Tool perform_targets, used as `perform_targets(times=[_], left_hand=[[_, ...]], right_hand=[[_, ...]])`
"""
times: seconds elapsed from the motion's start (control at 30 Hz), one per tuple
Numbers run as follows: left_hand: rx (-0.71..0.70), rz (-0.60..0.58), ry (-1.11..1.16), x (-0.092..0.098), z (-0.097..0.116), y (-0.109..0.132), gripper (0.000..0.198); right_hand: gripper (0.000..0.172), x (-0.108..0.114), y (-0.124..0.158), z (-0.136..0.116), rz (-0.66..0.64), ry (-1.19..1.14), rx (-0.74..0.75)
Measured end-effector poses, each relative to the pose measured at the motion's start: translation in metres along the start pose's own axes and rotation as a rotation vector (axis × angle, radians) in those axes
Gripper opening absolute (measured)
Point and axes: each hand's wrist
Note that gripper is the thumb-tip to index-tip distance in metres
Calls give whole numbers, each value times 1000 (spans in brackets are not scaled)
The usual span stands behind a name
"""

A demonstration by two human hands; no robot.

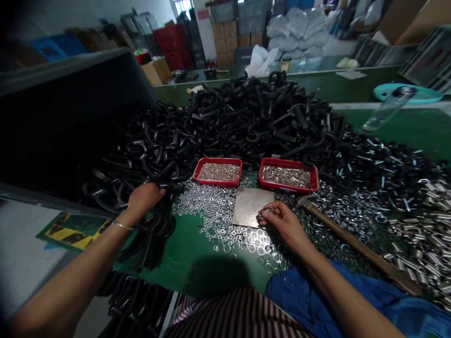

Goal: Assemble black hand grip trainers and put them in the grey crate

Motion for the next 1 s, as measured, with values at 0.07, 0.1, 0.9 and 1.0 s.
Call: perform_targets(times=[0.07,0.1,0.9,1.0], left_hand=[[-54,148,177,10,13,11,24],[-108,203,326,14,24,20,30],[-312,-1248,1595,-71,199,160,46],[-309,-1245,1568,-61,191,153,35]], right_hand=[[34,1,4,2,24,-29,8],[34,1,5,2,33,-41,12],[19,-14,13,-15,-31,211,237],[22,-4,1,-21,-158,213,234]])
Point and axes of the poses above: each hand's wrist, its own y-axis away from the middle knuckle, its own x-axis out of the back of the hand, z = x × y, and after that the axes turned 7 degrees about y, right-handed
